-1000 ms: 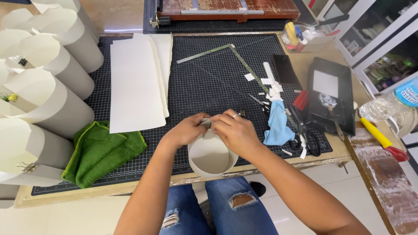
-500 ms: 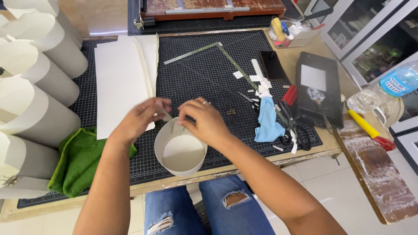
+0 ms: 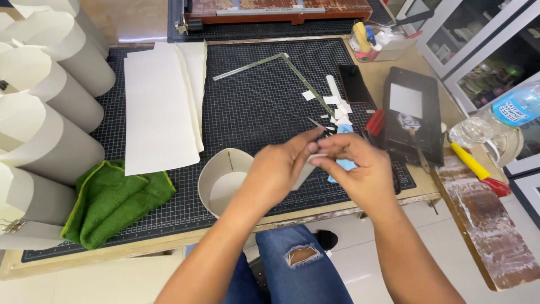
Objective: Assembling and finishing cylindrical paper containers using scissors and a brush
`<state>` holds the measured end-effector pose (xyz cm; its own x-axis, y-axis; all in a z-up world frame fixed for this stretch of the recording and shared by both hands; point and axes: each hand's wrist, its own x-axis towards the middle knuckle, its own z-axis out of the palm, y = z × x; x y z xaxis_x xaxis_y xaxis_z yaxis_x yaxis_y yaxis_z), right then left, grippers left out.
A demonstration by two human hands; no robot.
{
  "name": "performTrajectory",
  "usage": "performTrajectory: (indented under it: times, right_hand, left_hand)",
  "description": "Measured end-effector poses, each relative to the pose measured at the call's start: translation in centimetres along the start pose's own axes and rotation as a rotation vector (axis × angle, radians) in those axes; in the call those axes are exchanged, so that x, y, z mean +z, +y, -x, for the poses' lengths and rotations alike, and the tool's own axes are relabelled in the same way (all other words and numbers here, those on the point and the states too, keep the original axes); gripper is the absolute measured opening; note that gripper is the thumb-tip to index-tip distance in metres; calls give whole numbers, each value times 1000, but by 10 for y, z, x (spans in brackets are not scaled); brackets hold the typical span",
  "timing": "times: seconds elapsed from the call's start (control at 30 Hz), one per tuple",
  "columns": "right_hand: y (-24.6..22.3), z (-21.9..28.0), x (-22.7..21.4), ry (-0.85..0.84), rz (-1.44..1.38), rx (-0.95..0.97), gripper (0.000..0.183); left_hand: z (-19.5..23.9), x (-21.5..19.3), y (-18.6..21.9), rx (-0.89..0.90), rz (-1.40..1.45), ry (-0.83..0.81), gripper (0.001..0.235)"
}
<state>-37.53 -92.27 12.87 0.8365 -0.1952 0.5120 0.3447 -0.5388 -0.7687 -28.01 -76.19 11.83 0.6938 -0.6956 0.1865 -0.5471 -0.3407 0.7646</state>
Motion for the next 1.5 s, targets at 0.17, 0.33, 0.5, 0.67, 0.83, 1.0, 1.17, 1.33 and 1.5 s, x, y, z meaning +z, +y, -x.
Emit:
performTrajectory:
  times: [0.17, 0.33, 0.5, 0.67, 0.83, 1.0, 1.17, 1.33, 1.5]
  right_hand:
    - [34, 27, 5, 50, 183, -85, 27]
    - [70, 41, 12, 63, 182, -98, 22]
    - [81, 42, 24, 79, 194, -184, 16]
    - [88, 43, 33, 59, 169, -155, 15]
    - [106, 54, 51, 123, 180, -168, 19]
    - [103, 53, 58, 172, 167, -186, 31]
    - [104, 53, 64, 164, 219, -212, 24]
    - [107, 56, 62, 199, 190, -114, 31]
    - [106, 52, 59, 157, 227, -60, 19]
  left_hand:
    - [21, 18, 7, -114, 232, -97, 55]
    - [20, 40, -11, -23, 281, -208, 85]
    - [22, 57, -22, -12, 312, -100, 98]
    - [23, 123, -80, 2, 178, 223, 96]
    - [18, 159, -111, 69, 243, 315, 86]
    - [12, 177, -137, 70, 270, 348, 45]
    - [12, 165, -128, 65, 290, 299, 48]
    - [12, 152, -118, 54, 254, 249, 47]
    - [14, 150, -126, 64, 299, 210, 44]
